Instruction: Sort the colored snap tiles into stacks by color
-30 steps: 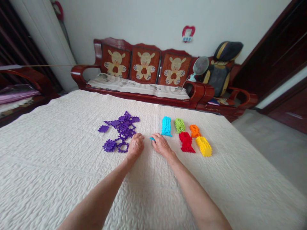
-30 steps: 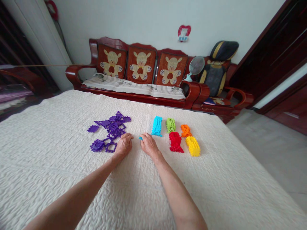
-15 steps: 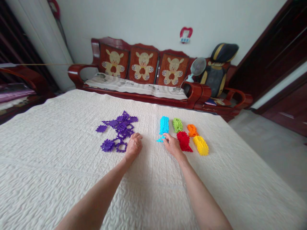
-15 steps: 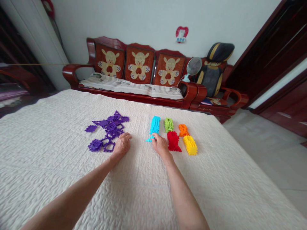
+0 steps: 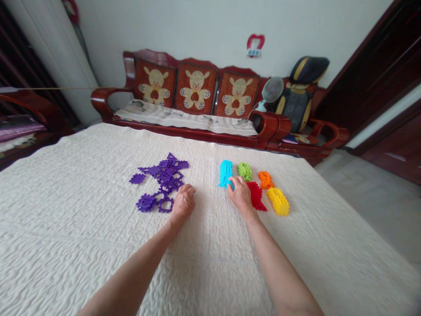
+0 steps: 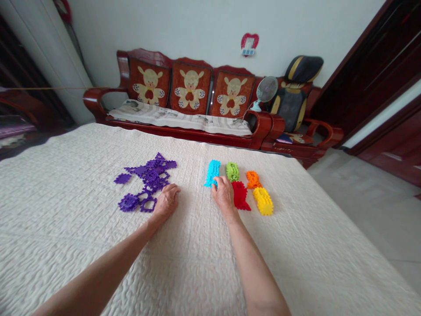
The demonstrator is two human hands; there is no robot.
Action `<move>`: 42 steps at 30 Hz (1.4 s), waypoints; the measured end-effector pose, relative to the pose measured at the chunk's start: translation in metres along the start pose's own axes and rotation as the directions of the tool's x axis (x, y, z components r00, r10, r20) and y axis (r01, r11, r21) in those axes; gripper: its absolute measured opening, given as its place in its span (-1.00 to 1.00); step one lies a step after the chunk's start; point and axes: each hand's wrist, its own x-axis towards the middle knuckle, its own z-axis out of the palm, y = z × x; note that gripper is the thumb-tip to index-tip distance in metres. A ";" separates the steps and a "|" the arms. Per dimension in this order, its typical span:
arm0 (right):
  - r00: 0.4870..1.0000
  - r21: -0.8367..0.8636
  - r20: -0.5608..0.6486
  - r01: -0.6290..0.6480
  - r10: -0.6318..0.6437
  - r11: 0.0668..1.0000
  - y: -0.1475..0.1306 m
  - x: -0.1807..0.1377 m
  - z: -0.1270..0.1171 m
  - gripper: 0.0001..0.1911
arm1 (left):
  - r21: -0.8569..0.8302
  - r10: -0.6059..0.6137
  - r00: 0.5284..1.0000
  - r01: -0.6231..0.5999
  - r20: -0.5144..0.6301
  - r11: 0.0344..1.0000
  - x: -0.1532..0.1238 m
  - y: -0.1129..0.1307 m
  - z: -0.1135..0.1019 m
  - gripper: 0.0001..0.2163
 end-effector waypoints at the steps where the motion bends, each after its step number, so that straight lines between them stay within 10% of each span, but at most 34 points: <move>1: 1.000 -0.006 -0.001 -0.003 0.003 1.000 0.001 0.003 0.001 -0.77 | -0.001 0.000 1.000 0.000 -0.001 1.000 0.000 0.000 0.000 -0.74; 33: 0.998 0.127 -0.006 0.070 -0.069 0.989 -0.033 -0.041 0.042 -0.74 | -0.133 0.049 0.999 -0.050 -0.008 0.990 0.002 -0.003 0.006 -0.70; 38: 0.997 0.102 -0.018 0.083 -0.081 0.991 -0.029 -0.042 0.046 -0.75 | -0.132 -0.029 0.995 0.016 -0.100 0.991 0.027 -0.034 -0.043 -0.68; 42: 0.994 0.074 -0.044 0.108 -0.105 0.991 -0.027 -0.042 0.049 -0.75 | 0.046 -0.439 0.876 0.456 -0.202 0.889 0.049 -0.092 -0.107 -0.69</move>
